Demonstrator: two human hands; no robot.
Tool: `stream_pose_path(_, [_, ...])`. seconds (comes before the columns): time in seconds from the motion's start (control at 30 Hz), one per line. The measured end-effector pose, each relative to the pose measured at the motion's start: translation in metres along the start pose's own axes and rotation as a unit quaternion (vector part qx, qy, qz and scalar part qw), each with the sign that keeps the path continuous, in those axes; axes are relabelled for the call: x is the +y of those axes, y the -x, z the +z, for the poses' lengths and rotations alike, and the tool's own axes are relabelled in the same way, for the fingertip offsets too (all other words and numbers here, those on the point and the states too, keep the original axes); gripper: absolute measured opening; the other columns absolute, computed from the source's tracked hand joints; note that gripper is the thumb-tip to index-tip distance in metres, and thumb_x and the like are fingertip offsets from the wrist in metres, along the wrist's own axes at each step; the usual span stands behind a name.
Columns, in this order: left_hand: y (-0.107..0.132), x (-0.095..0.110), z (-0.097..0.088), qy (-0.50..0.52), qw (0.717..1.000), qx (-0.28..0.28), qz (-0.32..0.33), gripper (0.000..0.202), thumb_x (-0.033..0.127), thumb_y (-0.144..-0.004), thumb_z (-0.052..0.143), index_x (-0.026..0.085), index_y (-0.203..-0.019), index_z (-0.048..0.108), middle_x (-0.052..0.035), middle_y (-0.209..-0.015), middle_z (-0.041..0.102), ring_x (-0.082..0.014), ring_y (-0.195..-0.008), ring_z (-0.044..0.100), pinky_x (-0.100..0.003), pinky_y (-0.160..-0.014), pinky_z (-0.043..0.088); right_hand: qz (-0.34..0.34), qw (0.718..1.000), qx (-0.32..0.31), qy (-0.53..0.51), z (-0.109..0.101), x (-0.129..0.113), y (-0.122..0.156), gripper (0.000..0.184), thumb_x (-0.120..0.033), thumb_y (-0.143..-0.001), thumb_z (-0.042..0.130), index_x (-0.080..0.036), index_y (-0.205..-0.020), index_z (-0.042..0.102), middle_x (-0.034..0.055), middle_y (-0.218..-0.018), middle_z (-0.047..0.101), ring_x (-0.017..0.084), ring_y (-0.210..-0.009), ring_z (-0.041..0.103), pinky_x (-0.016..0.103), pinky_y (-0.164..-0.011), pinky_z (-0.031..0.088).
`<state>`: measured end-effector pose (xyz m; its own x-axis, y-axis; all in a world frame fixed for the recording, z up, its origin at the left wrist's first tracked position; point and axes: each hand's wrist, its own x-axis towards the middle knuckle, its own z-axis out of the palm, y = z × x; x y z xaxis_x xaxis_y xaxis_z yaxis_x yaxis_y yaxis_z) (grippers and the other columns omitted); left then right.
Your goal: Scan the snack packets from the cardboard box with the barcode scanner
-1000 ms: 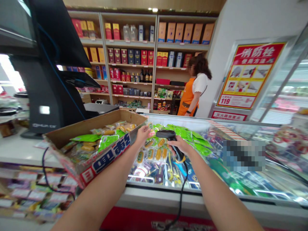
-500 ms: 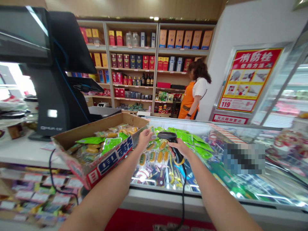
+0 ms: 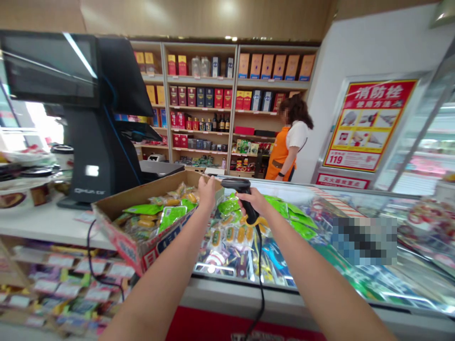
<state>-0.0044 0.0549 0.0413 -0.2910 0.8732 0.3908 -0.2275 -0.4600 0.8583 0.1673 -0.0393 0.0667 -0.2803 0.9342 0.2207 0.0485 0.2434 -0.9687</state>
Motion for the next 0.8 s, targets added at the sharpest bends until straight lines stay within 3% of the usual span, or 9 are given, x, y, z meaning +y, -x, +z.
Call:
stream_pose_path(0.07, [0.007, -0.008, 0.002, -0.025, 0.999, -0.027, 0.019, 0.015, 0.028, -0.076, 0.064, 0.016, -0.085, 0.062, -0.0019, -0.072, 0.063, -0.0156, -0.08, 0.063, -0.024, -0.074, 0.049, 0.004, 1.0, 0.011, 0.002, -0.004, 0.006, 0.004, 0.024, -0.037, -0.066, 0.071, -0.018, -0.066, 0.055, -0.0019, -0.049, 0.057, 0.013, -0.036, 0.054, 0.024, -0.034, 0.043])
stream_pose_path(0.17, [0.018, -0.023, 0.006, -0.126, 0.984, -0.126, -0.001, 0.013, 0.024, -0.067, 0.069, 0.015, -0.076, 0.067, -0.0037, -0.066, 0.065, -0.0178, -0.072, 0.063, -0.026, -0.068, 0.049, 0.019, 0.999, 0.033, -0.006, -0.014, 0.016, 0.011, 0.025, -0.038, -0.065, 0.071, -0.018, -0.068, 0.055, -0.002, -0.049, 0.057, 0.013, -0.036, 0.053, 0.024, -0.034, 0.043])
stream_pose_path(0.23, [0.024, -0.034, 0.005, -0.238, 0.949, -0.207, -0.03, 0.008, 0.02, -0.062, 0.072, 0.017, -0.064, 0.065, -0.0019, -0.056, 0.061, -0.0171, -0.063, 0.06, -0.025, -0.063, 0.047, 0.026, 0.998, 0.048, -0.018, -0.021, 0.023, 0.015, 0.026, -0.038, -0.065, 0.071, -0.018, -0.07, 0.056, -0.0024, -0.049, 0.057, 0.012, -0.035, 0.052, 0.024, -0.035, 0.043])
stream_pose_path(0.33, [0.034, -0.048, -0.001, -0.35, 0.893, -0.278, -0.053, 0.023, 0.013, -0.052, 0.075, 0.02, -0.044, 0.055, 0.0014, -0.042, 0.049, -0.0161, -0.054, 0.055, -0.023, -0.057, 0.043, 0.036, 0.997, 0.069, -0.026, -0.031, 0.035, 0.021, 0.026, -0.039, -0.064, 0.071, -0.018, -0.071, 0.056, -0.0027, -0.05, 0.057, 0.012, -0.035, 0.051, 0.025, -0.035, 0.044])
stream_pose_path(0.47, [0.043, -0.057, -0.015, -0.396, 0.869, -0.292, -0.061, 0.035, 0.011, -0.048, 0.076, 0.022, -0.034, 0.045, 0.0032, -0.033, 0.036, -0.0153, -0.047, 0.048, -0.025, -0.053, 0.039, 0.043, 0.996, 0.077, -0.03, -0.039, 0.054, 0.026, 0.027, -0.04, -0.065, 0.071, -0.018, -0.07, 0.057, -0.0027, -0.05, 0.057, 0.013, -0.036, 0.053, 0.026, -0.035, 0.043])
stream_pose_path(0.67, [0.038, -0.06, -0.02, -0.426, 0.855, -0.288, -0.061, 0.04, 0.011, -0.037, 0.082, 0.021, -0.034, 0.044, 0.0074, -0.034, 0.032, -0.012, -0.043, 0.041, -0.024, -0.048, 0.033, 0.056, 0.997, 0.058, -0.01, -0.047, 0.08, 0.029, 0.025, -0.04, -0.069, 0.068, -0.018, -0.066, 0.057, -0.0014, -0.048, 0.057, 0.013, -0.036, 0.052, 0.026, -0.037, 0.044])
stream_pose_path(0.73, [0.036, -0.06, -0.017, -0.406, 0.871, -0.269, -0.056, 0.037, 0.014, -0.039, 0.084, 0.02, -0.04, 0.047, 0.0077, -0.039, 0.036, -0.0115, -0.047, 0.043, -0.023, -0.049, 0.032, 0.056, 0.997, 0.045, -0.01, -0.049, 0.082, 0.029, 0.025, -0.04, -0.07, 0.068, -0.018, -0.067, 0.057, -0.0011, -0.048, 0.057, 0.013, -0.036, 0.052, 0.026, -0.037, 0.044])
stream_pose_path(0.8, [0.036, -0.06, -0.013, -0.334, 0.91, -0.238, -0.058, 0.035, 0.017, -0.042, 0.084, 0.019, -0.049, 0.05, 0.0076, -0.044, 0.04, -0.0108, -0.05, 0.045, -0.022, -0.05, 0.032, 0.052, 0.997, 0.046, -0.026, -0.05, 0.08, 0.03, 0.025, -0.04, -0.07, 0.069, -0.018, -0.071, 0.058, -0.0014, -0.049, 0.058, 0.013, -0.036, 0.052, 0.026, -0.037, 0.044])
